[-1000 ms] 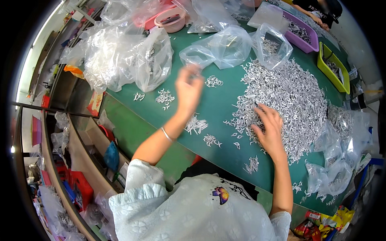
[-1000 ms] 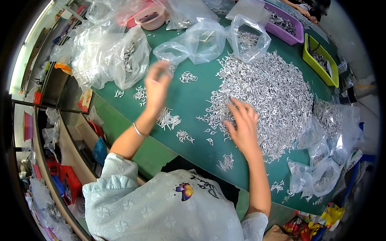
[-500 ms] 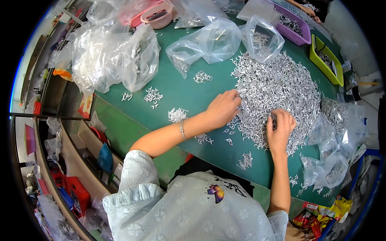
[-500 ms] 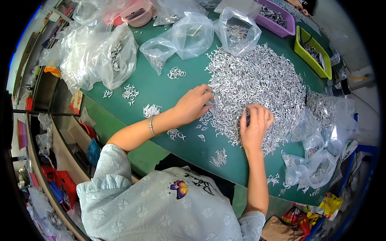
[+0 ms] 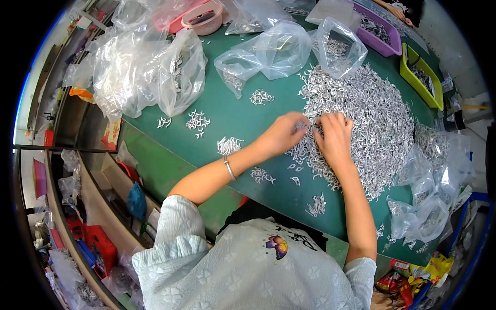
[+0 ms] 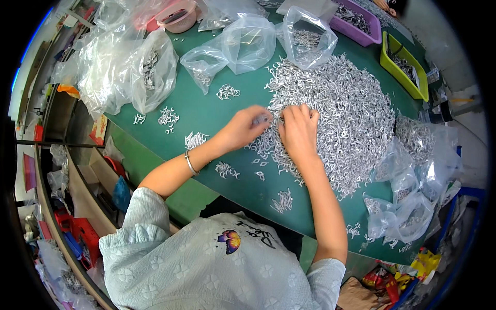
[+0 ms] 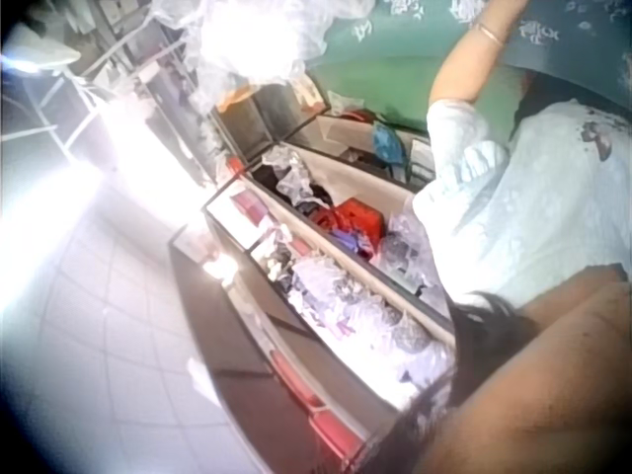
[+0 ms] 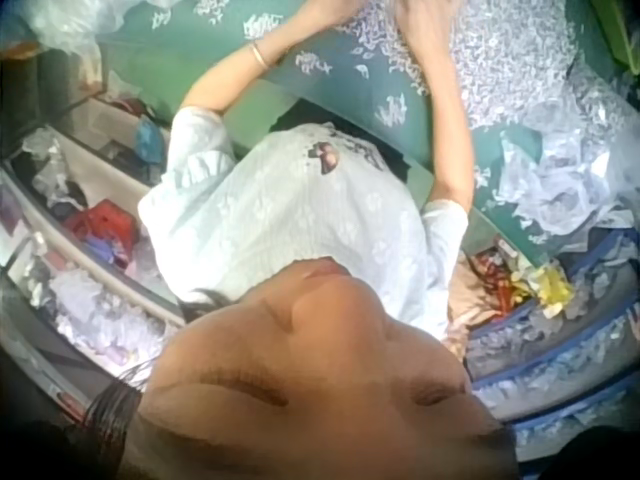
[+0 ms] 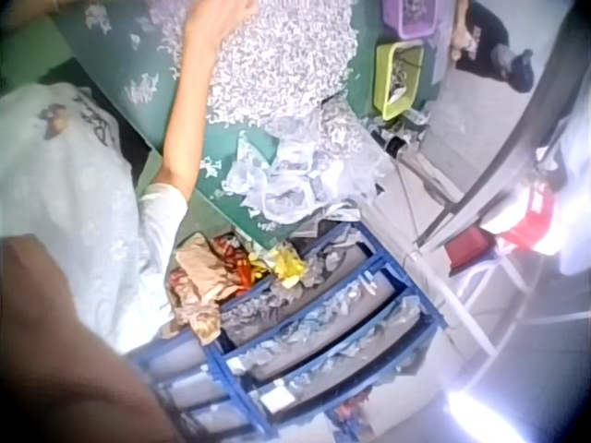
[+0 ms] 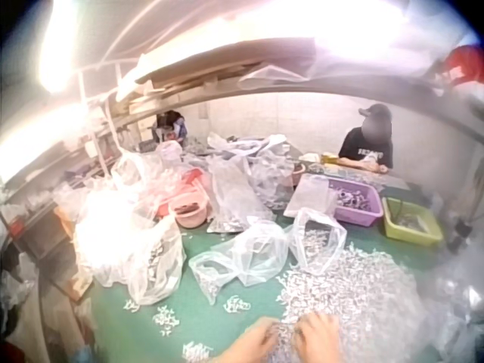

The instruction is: The person sorts small silver metal components by hand into plastic bags on a green worktable.

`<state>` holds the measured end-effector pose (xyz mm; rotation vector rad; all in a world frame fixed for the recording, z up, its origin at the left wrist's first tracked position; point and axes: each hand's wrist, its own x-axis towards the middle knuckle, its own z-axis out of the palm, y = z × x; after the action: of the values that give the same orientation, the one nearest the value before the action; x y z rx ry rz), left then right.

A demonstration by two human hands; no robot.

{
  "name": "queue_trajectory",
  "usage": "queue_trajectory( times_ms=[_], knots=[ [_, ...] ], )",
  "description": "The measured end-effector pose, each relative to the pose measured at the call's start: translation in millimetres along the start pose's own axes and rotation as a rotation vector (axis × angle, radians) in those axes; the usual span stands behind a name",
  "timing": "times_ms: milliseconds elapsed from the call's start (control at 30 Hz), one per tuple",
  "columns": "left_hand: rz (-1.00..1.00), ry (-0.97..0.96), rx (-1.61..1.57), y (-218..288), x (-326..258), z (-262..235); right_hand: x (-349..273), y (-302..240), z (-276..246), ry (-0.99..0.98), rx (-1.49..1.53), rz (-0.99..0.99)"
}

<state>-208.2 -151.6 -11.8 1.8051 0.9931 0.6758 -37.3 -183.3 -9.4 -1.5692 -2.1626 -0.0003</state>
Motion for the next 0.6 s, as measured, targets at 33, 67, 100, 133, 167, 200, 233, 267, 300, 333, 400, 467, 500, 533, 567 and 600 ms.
queue_trajectory(
  times_ms=[33, 67, 100, 133, 167, 200, 233, 267, 300, 333, 400, 467, 500, 533, 567, 600],
  knots=[
    [0.086, -0.065, 0.112, -1, -2, 3, -1, -2, 0, 0.002, -0.053, -0.019],
    [0.171, -0.131, 0.224, -3, -6, 7, -1, -4, 0, 0.003, -0.105, -0.035],
    [0.257, -0.198, 0.336, -2, -8, 10, -1, -6, -1, 0.005, -0.157, -0.053],
    [0.294, -0.184, 0.427, -2, -9, 10, -1, -6, -1, -0.005, -0.141, -0.038],
    [0.333, -0.172, 0.518, 3, -9, 9, 0, -5, -1, -0.015, -0.126, -0.021],
    [0.37, -0.158, 0.609, 6, -10, 9, 1, -5, -1, -0.025, -0.11, -0.005],
    [0.398, -0.134, 0.599, 4, -10, 11, 1, -6, -1, -0.047, -0.136, 0.025],
    [0.425, -0.107, 0.59, 2, -11, 13, 3, -7, -1, -0.067, -0.161, 0.053],
    [0.451, -0.081, 0.581, 0, -11, 15, 4, -8, -2, -0.087, -0.186, 0.081],
    [0.433, -0.096, 0.562, -1, -12, 14, 4, -8, -3, -0.068, -0.148, 0.083],
    [0.397, -0.126, 0.527, -2, -13, 12, 6, -8, -4, -0.028, -0.072, 0.086],
    [0.391, -0.112, 0.502, -2, -14, 11, 5, 0, -7, 0.018, 0.212, 0.284],
    [0.388, -0.104, 0.489, -2, -14, 10, 6, 1, -8, 0.04, 0.353, 0.383],
    [0.378, -0.058, 0.423, -1, -14, 10, 9, 1, -11, 0.144, 0.617, 0.543],
    [0.367, -0.014, 0.36, 0, -13, 9, 11, 6, -12, 0.101, 0.656, 0.562],
    [0.356, 0.03, 0.296, 2, -13, 9, 14, 11, -12, 0.057, 0.695, 0.581]
  ],
)
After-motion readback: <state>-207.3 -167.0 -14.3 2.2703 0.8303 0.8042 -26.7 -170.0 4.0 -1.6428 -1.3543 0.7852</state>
